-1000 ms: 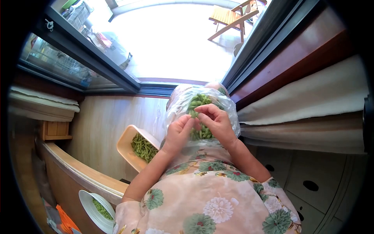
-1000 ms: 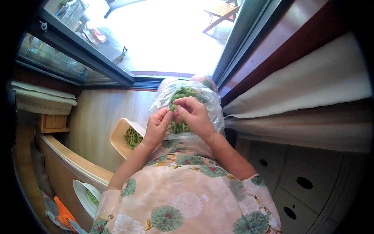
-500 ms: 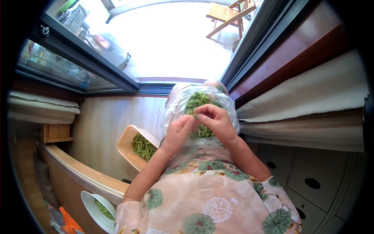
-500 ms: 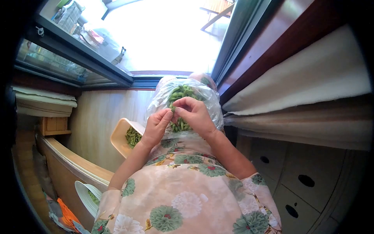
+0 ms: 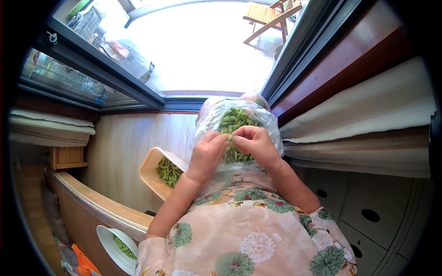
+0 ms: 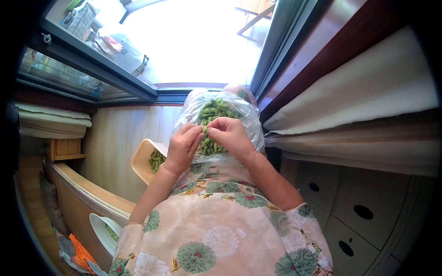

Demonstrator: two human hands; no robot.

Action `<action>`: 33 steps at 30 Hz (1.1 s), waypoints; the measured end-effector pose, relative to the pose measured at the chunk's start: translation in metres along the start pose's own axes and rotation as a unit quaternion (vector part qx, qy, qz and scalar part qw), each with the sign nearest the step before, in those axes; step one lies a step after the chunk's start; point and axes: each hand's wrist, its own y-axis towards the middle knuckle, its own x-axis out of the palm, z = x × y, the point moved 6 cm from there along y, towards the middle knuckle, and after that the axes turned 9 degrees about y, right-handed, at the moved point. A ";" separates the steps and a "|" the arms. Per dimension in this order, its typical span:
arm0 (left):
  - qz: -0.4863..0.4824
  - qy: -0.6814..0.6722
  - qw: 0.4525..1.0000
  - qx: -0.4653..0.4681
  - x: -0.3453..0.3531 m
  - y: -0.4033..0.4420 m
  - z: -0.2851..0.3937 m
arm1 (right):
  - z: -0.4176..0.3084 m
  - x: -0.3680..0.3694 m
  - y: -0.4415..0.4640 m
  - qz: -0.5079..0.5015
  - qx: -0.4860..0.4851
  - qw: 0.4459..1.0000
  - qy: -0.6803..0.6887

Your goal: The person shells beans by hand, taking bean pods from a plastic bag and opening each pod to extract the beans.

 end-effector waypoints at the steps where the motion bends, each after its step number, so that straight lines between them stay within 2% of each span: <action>1: -0.002 0.006 1.000 0.002 0.000 0.000 0.000 | 0.001 0.000 0.000 0.000 0.004 1.000 0.010; 19: 0.023 0.068 0.995 0.069 -0.002 0.001 0.011 | 0.009 0.001 0.004 0.007 0.006 0.996 0.087; 28: 0.027 0.038 0.997 0.068 0.000 0.000 0.011 | 0.011 0.001 0.005 0.016 -0.005 0.995 0.103; 33: 0.014 -0.044 0.999 0.024 0.006 -0.002 0.003 | 0.015 -0.002 0.006 0.021 -0.024 0.997 0.068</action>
